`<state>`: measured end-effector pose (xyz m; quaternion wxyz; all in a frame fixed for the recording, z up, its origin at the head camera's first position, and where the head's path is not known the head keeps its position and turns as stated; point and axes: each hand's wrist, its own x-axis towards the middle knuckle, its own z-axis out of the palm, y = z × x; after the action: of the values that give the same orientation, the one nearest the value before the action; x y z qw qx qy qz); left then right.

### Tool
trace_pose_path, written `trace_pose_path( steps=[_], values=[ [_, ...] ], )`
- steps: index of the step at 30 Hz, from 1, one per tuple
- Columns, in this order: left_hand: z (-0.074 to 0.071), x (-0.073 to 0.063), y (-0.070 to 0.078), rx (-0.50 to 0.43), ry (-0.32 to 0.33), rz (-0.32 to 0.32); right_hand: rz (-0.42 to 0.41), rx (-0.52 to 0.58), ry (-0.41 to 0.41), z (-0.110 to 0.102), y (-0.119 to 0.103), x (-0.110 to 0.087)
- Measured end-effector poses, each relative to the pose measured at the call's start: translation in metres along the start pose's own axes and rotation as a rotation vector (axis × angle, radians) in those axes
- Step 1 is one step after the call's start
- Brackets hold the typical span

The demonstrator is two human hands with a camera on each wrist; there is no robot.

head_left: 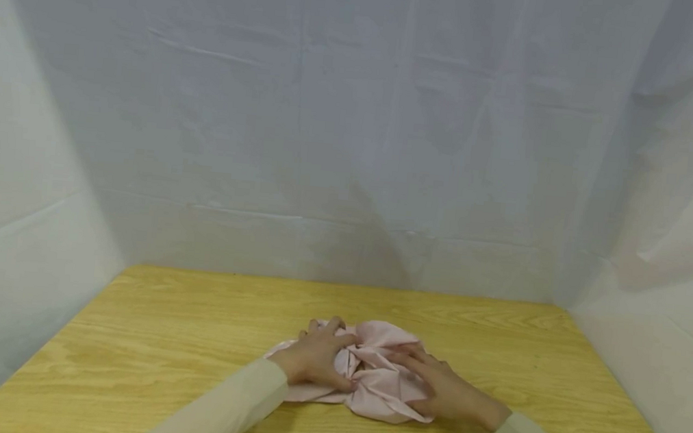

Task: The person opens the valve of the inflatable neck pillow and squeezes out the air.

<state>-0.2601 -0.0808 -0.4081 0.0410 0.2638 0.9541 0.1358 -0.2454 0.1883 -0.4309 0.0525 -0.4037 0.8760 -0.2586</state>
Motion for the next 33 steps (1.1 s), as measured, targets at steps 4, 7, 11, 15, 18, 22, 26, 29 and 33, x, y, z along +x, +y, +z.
trace_pose_path(
  steps=[4, 7, 11, 15, 18, 22, 26, 29, 33],
  values=[
    [-0.001, 0.000, 0.000, 0.004, -0.002, 0.008, -0.039, -0.018, 0.012, 0.000, 0.002, 0.001],
    [0.000, 0.000, -0.001, 0.016, 0.012, 0.030, -0.042, -0.019, 0.011, 0.000, 0.003, 0.002],
    [0.003, -0.002, -0.001, 0.022, 0.051, 0.051, -0.041, -0.010, 0.005, 0.001, 0.003, 0.002],
    [0.007, -0.006, 0.001, 0.059, 0.112, 0.070, -0.048, -0.005, 0.008, 0.001, 0.003, 0.002],
    [0.010, -0.010, 0.005, 0.080, 0.143, 0.073, -0.042, 0.001, 0.012, 0.001, 0.001, 0.002],
    [0.012, -0.013, 0.010, 0.070, 0.155, 0.043, -0.017, 0.012, 0.014, 0.001, 0.000, 0.002],
    [0.013, -0.014, 0.011, 0.054, 0.153, 0.016, -0.056, -0.020, 0.068, 0.001, 0.000, 0.003],
    [0.012, -0.014, 0.011, 0.040, 0.149, 0.010, -0.111, -0.083, 0.139, 0.003, 0.000, 0.004],
    [0.012, -0.014, 0.010, 0.029, 0.141, 0.005, -0.113, -0.112, 0.193, 0.003, -0.001, 0.004]
  ],
)
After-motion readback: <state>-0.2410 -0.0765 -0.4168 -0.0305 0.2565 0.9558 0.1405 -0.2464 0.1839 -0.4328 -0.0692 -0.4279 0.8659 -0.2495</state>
